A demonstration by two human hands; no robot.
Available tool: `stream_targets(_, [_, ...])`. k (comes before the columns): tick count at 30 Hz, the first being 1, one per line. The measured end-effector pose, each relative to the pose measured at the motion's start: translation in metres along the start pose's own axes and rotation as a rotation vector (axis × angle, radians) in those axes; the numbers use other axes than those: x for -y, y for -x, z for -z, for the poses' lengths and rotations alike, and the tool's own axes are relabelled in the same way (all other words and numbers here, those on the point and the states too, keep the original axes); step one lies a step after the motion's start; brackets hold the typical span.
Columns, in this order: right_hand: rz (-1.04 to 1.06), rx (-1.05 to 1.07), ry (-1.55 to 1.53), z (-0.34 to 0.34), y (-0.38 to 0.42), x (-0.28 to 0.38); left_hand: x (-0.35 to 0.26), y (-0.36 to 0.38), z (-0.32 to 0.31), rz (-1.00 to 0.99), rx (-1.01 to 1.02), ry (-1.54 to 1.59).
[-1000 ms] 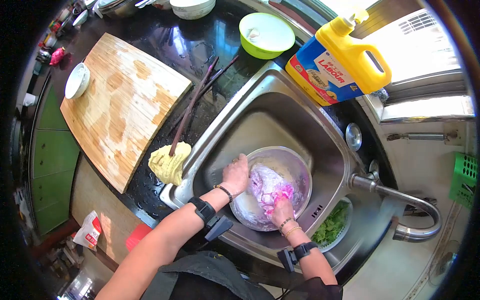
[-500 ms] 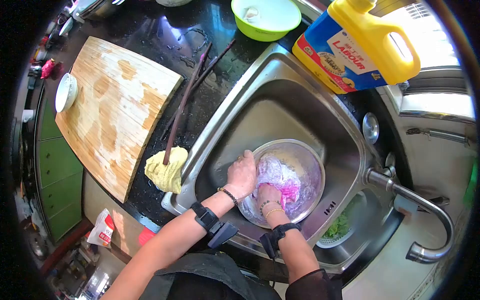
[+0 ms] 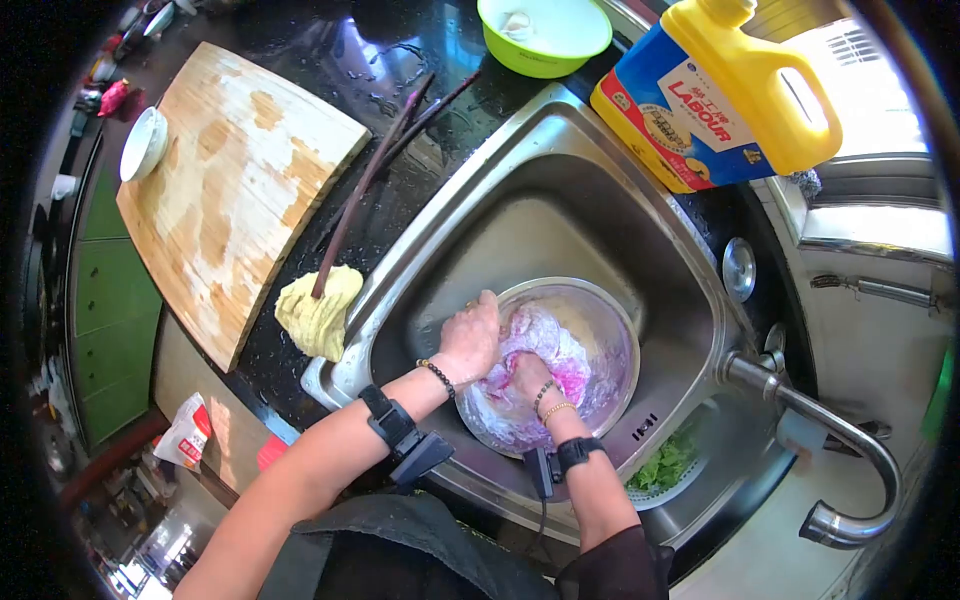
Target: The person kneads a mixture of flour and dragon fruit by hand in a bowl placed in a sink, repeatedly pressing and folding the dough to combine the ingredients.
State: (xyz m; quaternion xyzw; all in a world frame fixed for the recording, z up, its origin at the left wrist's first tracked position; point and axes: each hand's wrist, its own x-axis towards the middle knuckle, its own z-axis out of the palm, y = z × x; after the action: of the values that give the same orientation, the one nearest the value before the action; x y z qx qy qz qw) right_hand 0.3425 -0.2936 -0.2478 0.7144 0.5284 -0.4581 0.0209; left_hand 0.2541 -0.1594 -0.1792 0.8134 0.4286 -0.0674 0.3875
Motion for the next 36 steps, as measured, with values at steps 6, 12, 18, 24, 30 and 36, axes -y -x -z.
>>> stream_targets(6, [0.176,-0.126,-0.630,0.023,0.071,0.038,0.001,-0.001,-0.001,-0.016,0.014,0.032])
stream_targets(12, [-0.076,-0.261,-0.240,0.072,0.091,0.045,0.002,-0.002,0.001,0.004,0.050,0.003])
stream_targets(18, [-0.110,-0.409,0.181,0.085,0.025,-0.011,0.000,-0.001,0.005,0.013,0.040,0.013])
stream_targets(24, [-0.320,-0.279,0.006,0.049,-0.007,-0.008,0.000,-0.001,0.003,-0.004,0.025,0.024])
stream_targets(30, [-0.191,-0.710,-0.575,0.061,0.059,0.022,0.003,0.002,0.004,-0.035,0.002,0.029])
stream_targets(36, [-0.190,-0.583,-0.510,0.059,0.102,0.021,0.003,0.000,0.000,-0.027,-0.019,0.033])
